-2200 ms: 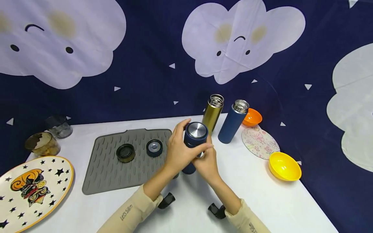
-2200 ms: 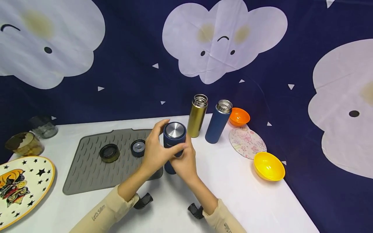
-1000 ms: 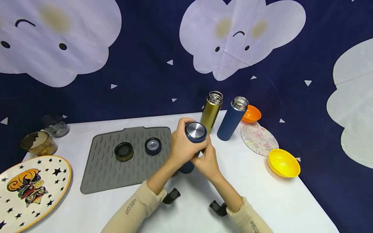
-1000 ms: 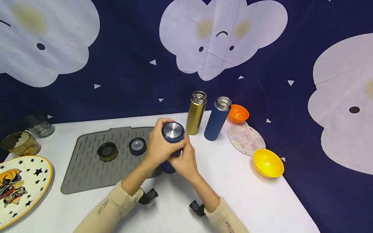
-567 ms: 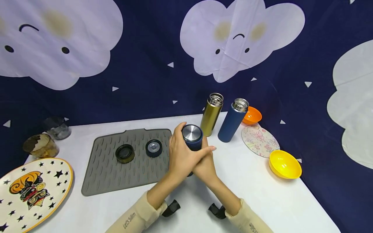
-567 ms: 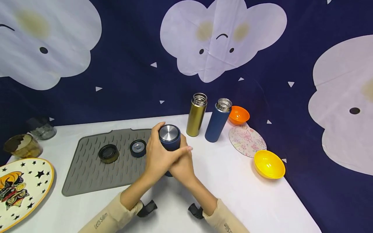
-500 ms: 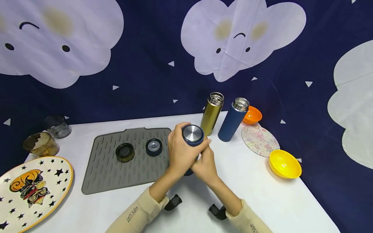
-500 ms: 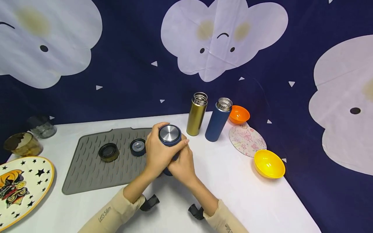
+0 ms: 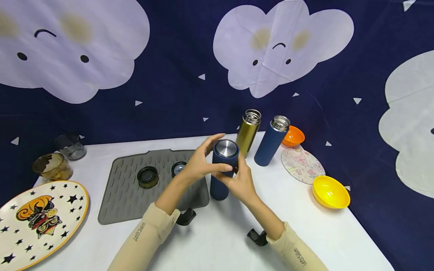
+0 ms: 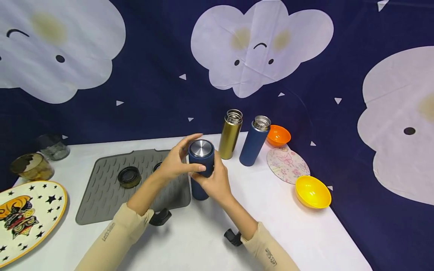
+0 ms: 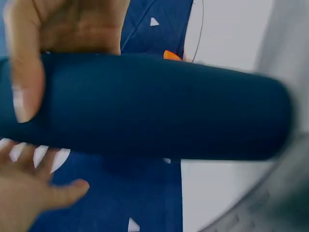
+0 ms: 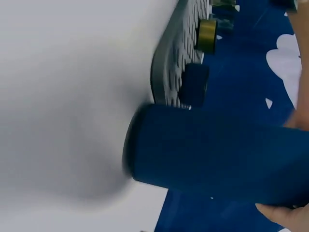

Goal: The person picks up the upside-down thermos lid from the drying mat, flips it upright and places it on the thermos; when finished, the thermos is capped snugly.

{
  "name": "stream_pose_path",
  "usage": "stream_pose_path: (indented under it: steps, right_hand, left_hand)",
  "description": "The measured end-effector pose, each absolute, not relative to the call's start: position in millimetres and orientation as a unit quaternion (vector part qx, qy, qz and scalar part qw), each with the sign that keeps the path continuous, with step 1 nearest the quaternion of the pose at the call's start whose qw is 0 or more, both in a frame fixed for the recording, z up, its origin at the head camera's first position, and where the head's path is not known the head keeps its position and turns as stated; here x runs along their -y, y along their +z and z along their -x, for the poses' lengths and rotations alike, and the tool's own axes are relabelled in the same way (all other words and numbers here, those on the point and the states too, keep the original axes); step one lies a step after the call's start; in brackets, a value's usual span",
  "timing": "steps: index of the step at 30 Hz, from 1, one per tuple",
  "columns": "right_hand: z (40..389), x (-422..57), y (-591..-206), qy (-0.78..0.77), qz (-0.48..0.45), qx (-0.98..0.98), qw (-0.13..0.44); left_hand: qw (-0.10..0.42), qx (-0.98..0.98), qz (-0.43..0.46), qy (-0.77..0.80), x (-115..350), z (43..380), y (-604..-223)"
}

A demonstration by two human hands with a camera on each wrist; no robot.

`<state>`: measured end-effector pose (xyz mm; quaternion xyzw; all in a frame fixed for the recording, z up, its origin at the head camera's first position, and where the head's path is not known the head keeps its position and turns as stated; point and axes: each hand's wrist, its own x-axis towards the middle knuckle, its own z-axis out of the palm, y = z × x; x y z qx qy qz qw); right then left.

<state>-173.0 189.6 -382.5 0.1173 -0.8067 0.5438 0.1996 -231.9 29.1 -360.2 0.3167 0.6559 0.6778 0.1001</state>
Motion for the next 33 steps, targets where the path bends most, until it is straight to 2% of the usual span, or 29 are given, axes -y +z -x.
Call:
stream_pose_path:
  steps: [3, 12, 18, 24, 27, 33]
  right_hand:
    - [194.5, -189.5, -377.8, 0.544, -0.092, 0.807, 0.212]
    - [274.4, -190.0, -380.9, 0.536, -0.053, 0.814, 0.219]
    - [294.2, -189.8, -385.4, 0.533, -0.016, 0.814, 0.229]
    - [299.7, -188.3, -387.2, 0.537, -0.008, 0.815, 0.219]
    - [301.2, -188.5, -386.5, 0.528, -0.008, 0.822, 0.214]
    - [302.0, -191.3, -385.8, 0.518, -0.003, 0.830, 0.208]
  left_hand:
    - [0.053, -0.681, -0.258, 0.683, -0.7, 223.0, -370.5]
    - [-0.025, -0.672, -0.042, 0.739, 74.9, 188.6, -402.3]
    - [-0.086, -0.654, 0.030, 0.751, 103.3, 180.9, -404.8]
    - [-0.134, -0.649, 0.094, 0.743, 131.6, 181.8, -412.1]
    - [-0.118, -0.694, 0.113, 0.701, 141.9, 185.9, -417.8]
    - [-0.004, -0.817, 0.074, 0.573, 150.7, 198.7, -433.0]
